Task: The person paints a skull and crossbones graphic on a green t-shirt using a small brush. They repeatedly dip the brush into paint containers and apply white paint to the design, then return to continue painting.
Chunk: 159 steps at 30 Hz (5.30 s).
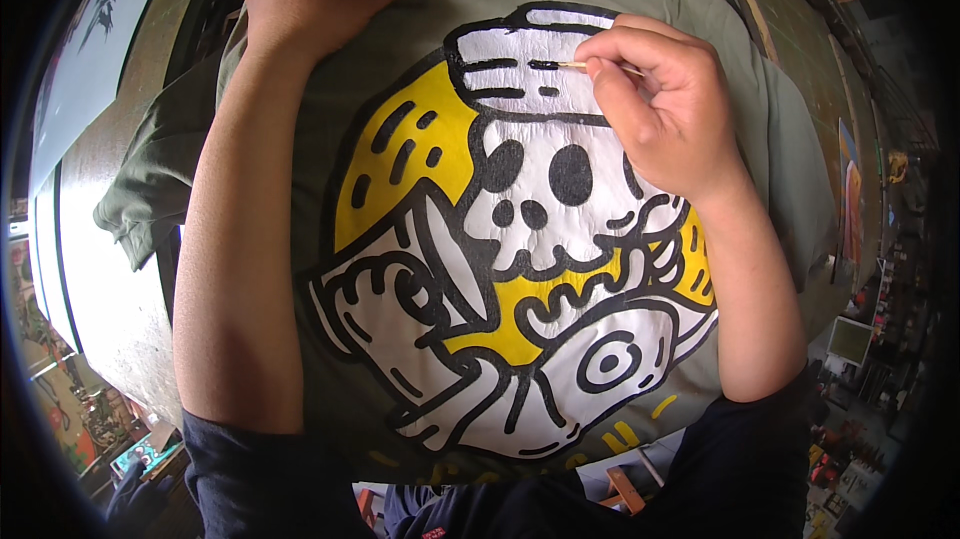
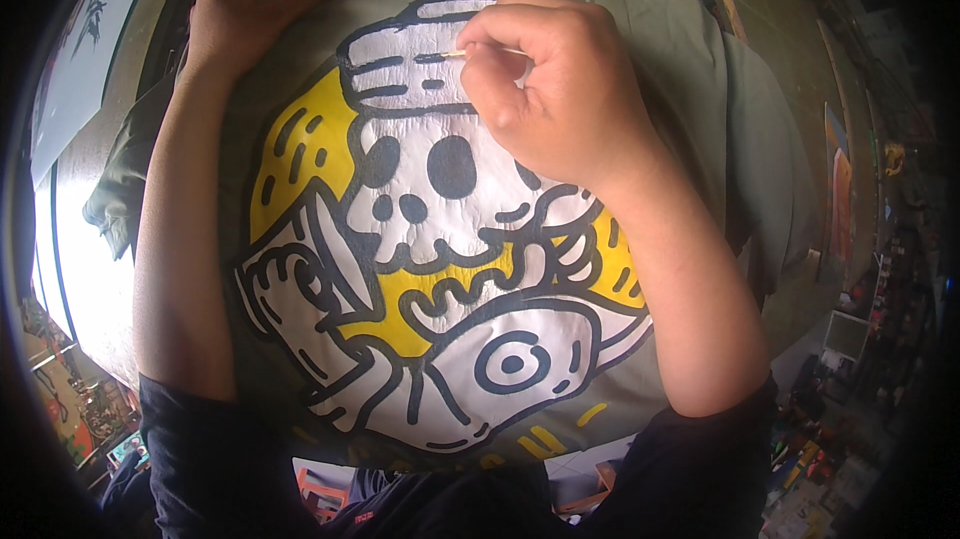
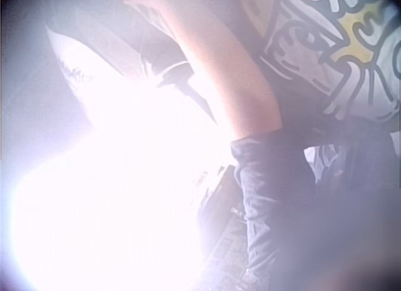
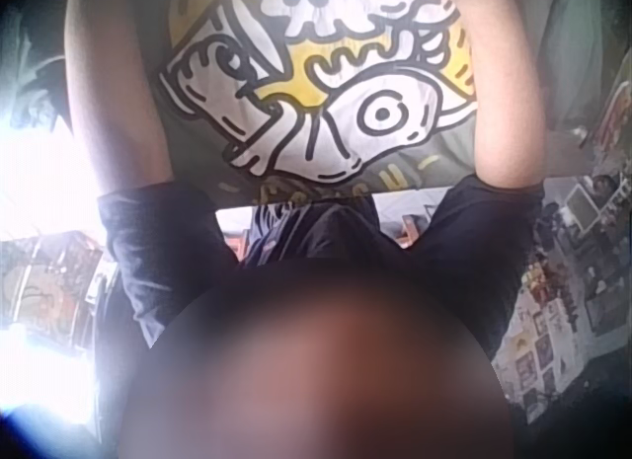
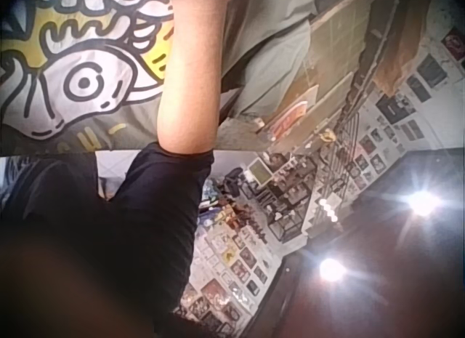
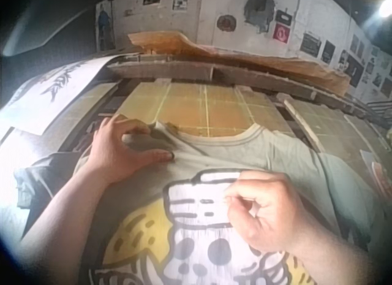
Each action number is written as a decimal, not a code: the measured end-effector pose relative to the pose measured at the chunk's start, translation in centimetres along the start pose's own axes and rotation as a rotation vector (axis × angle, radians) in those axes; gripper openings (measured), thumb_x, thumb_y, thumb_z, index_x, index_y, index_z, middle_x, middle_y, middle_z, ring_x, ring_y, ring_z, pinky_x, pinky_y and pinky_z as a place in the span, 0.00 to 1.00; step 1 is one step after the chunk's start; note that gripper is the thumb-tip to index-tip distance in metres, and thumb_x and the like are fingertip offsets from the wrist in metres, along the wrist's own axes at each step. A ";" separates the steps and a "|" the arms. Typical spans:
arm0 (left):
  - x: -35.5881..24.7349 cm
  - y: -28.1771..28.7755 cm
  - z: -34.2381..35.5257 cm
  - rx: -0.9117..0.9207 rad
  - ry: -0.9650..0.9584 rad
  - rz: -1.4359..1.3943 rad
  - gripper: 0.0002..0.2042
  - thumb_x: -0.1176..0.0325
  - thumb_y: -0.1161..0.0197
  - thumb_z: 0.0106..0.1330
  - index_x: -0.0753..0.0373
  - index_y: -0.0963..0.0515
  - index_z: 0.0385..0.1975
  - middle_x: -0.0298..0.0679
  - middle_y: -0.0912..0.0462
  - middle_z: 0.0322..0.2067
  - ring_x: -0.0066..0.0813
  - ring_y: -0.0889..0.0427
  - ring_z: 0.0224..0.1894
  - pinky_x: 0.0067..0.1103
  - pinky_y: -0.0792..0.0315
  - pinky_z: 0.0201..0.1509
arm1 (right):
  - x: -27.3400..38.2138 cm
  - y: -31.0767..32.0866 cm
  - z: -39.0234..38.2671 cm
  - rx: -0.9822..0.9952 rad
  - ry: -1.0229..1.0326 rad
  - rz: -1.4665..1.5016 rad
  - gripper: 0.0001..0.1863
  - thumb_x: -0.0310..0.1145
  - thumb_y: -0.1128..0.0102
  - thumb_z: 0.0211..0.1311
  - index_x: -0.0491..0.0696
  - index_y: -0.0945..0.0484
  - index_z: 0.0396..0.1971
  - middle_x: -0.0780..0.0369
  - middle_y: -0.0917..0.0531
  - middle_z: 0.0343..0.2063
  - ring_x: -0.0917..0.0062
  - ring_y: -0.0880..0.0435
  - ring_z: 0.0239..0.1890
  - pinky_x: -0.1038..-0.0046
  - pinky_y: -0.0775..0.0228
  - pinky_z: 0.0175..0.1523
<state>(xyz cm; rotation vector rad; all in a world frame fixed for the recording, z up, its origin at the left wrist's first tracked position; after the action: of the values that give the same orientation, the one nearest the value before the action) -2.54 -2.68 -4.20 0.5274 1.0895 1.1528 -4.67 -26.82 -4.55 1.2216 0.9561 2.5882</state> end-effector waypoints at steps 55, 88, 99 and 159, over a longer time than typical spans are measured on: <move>0.5 -0.3 0.2 0.013 -0.005 -0.031 0.26 0.48 0.24 0.37 0.58 0.19 0.33 0.41 0.23 0.43 0.39 0.28 0.51 0.32 0.35 0.57 | -0.1 -0.1 0.0 -0.025 0.000 -0.014 0.04 0.23 0.45 0.49 0.38 0.23 0.22 0.56 0.21 0.20 0.69 0.19 0.22 0.77 0.28 0.28; -0.8 0.6 -0.1 0.048 0.032 -0.037 0.26 0.48 0.23 0.37 0.58 0.20 0.33 0.41 0.23 0.43 0.39 0.29 0.52 0.32 0.36 0.58 | -0.3 0.1 0.0 -0.057 -0.069 0.066 0.05 0.23 0.47 0.47 0.38 0.23 0.20 0.58 0.21 0.18 0.75 0.21 0.20 0.79 0.30 0.27; -0.8 0.5 -0.3 0.016 -0.021 -0.024 0.26 0.49 0.23 0.38 0.58 0.20 0.33 0.41 0.23 0.43 0.39 0.29 0.52 0.32 0.36 0.58 | -0.1 0.2 0.1 -0.077 -0.045 0.011 0.04 0.22 0.47 0.45 0.38 0.24 0.18 0.59 0.22 0.16 0.76 0.24 0.18 0.78 0.33 0.25; -0.6 0.6 -0.1 0.030 0.013 -0.031 0.25 0.49 0.23 0.38 0.58 0.19 0.33 0.41 0.23 0.42 0.39 0.28 0.51 0.31 0.35 0.57 | 0.2 0.1 0.2 -0.085 0.001 -0.047 0.03 0.22 0.45 0.43 0.38 0.25 0.17 0.59 0.23 0.15 0.76 0.23 0.18 0.80 0.30 0.24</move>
<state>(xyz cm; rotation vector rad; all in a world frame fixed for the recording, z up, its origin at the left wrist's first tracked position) -2.93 -3.05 -3.49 0.5251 1.1239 1.1163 -4.67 -26.74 -4.29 1.1626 0.8547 2.5657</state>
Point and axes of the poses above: each hand's wrist, its own z-axis towards the middle knuckle, its own y-axis out of the back of the hand, x = y × z, the point moved 1 cm from there along z, towards the middle knuckle
